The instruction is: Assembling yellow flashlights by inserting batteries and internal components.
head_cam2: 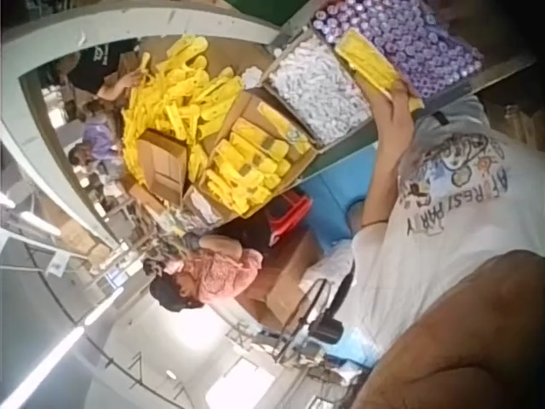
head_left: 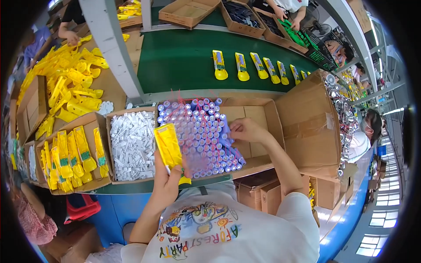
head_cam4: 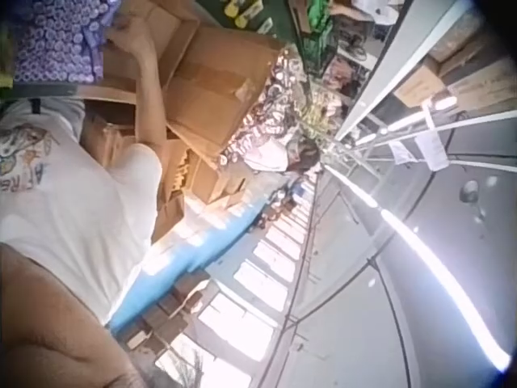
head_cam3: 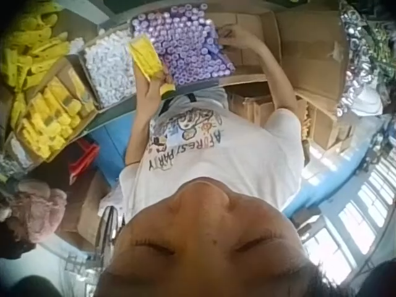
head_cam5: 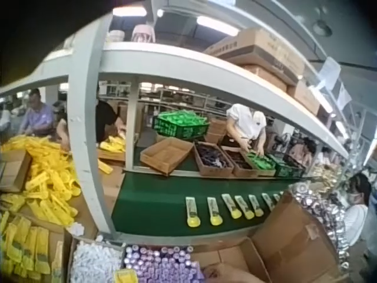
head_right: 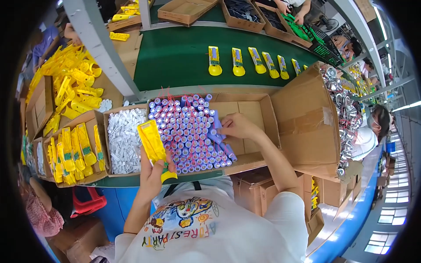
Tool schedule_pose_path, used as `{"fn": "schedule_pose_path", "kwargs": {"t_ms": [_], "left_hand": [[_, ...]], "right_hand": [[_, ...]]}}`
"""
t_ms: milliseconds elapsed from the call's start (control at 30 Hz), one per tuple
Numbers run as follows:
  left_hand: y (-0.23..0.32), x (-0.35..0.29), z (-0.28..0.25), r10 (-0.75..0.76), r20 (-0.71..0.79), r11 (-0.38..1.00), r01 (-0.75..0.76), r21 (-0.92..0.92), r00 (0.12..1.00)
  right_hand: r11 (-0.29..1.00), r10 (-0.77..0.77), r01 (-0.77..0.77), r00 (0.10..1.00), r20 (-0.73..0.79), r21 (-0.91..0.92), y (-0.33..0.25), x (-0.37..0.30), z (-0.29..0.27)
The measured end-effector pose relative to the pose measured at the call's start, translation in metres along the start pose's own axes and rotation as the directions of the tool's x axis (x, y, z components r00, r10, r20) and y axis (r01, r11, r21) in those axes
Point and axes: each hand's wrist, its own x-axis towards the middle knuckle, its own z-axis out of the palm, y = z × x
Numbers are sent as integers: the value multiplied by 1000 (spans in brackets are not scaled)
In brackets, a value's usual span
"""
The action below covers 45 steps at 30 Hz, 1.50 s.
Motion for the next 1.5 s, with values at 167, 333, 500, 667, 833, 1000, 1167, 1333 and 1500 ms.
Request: {"fn": "schedule_pose_path", "kwargs": {"t_ms": [167, 333, 500, 667, 833, 1000, 1167, 1333, 1500], "left_hand": [[-8, -14, 10, -24, 8, 999, 24, -35, 1000], [-18, -21, 7, 9, 46, 1000, -9, 4, 999], [-21, -22, 4, -9, 7, 1000, 9, 9, 1000], [-26, -18, 25, -14, 20, 1000, 15, -15, 1000], [-20, -23, 19, -14, -49, 999, 16, 35, 999], [-3, -29, -4, 128, -124, 964, -94, 250, 984], [-5, -45, -53, -17, -511, 944, -154, -292, 859], [-18, -55, -70, 104, -620, 968, -223, -117, 778], [-26, -58, -64, 59, -541, 980, -151, -128, 839]], "right_hand": [[973, 150, -135, 986, -66, 188, 23, -9, 21], [994, 109, -112, 974, -197, -8, 6, -21, 32], [884, -143, 250, 949, -280, 395, -62, -40, 34], [732, -90, 58, 996, 12, 679, -130, -55, 74], [762, 23, -114, 988, 150, 638, -144, -36, 90], [883, -171, 103, 979, 110, 458, -157, -7, 119], [917, -399, 361, 837, 375, 169, -180, 76, 141], [290, -717, 862, 484, 501, -416, -182, 93, 158], [480, -696, 827, 561, 447, -291, -183, 88, 150]]}}
